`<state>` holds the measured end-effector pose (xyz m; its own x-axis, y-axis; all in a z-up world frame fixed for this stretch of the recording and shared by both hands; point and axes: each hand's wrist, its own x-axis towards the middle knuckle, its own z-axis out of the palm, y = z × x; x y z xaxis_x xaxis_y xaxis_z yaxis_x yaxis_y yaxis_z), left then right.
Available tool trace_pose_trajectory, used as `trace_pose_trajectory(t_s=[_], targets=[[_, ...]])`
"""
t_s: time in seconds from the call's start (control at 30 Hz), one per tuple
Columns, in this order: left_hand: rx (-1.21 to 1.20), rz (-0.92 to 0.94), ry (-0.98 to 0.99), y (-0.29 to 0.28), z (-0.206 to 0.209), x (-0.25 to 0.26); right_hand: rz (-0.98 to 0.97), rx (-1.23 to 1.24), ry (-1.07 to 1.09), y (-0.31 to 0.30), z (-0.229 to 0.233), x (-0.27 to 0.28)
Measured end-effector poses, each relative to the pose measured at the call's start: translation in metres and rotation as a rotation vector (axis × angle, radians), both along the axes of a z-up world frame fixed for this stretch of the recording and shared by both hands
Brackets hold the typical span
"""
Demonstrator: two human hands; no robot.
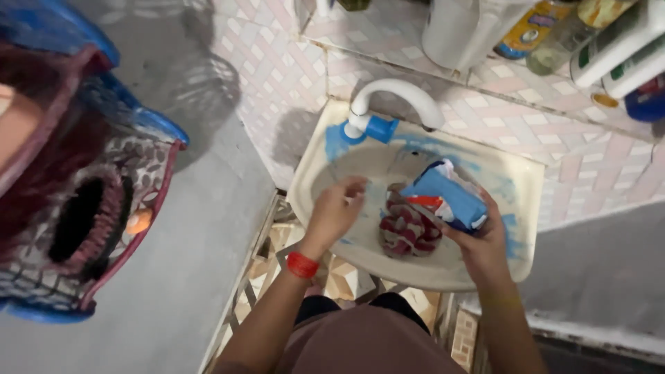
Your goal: Cleaning a bathroom sink using soap and a cloth.
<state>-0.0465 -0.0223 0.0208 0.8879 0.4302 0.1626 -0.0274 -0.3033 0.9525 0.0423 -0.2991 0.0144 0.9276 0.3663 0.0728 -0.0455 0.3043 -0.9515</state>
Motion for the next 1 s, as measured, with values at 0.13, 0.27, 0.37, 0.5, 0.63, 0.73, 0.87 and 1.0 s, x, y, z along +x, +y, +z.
trace_pose_trajectory(t_s=[0.13,0.27,0.37,0.5,0.63,0.73,0.87,1.0], targets=[[0.416,-0.357,0.318,-0.039,0.003,0.009,-0.134,-0.175,0.095,-0.029,-0.023,-0.009],[0.703,-0.499,0.474,-0.079,-0.037,0.018,-0.3,-0.142,0.108,-0.036,-0.019,-0.027],[0.391,-0.544,0.423,-0.082,-0.092,0.044,-0.41,-0.074,0.053,-0.032,-0.018,-0.029],[-0.817,-0.552,0.397,-0.068,-0.067,0.057,-0.461,-0.077,-0.048,-0.018,-0.029,-0.031],[-1.161,-0.499,0.414,-0.058,-0.047,0.062,-0.433,-0.214,-0.072,-0.011,-0.045,-0.034],[-1.282,-0.445,0.319,-0.05,-0.053,0.069,-0.358,-0.264,-0.279,-0.019,-0.05,-0.032],[-1.326,-0.431,0.207,-0.041,-0.036,0.071,-0.235,-0.312,-0.288,-0.028,-0.054,-0.038],[-1.417,-0.423,0.211,-0.026,-0.005,0.073,-0.18,-0.239,-0.127,-0.023,-0.053,-0.046]])
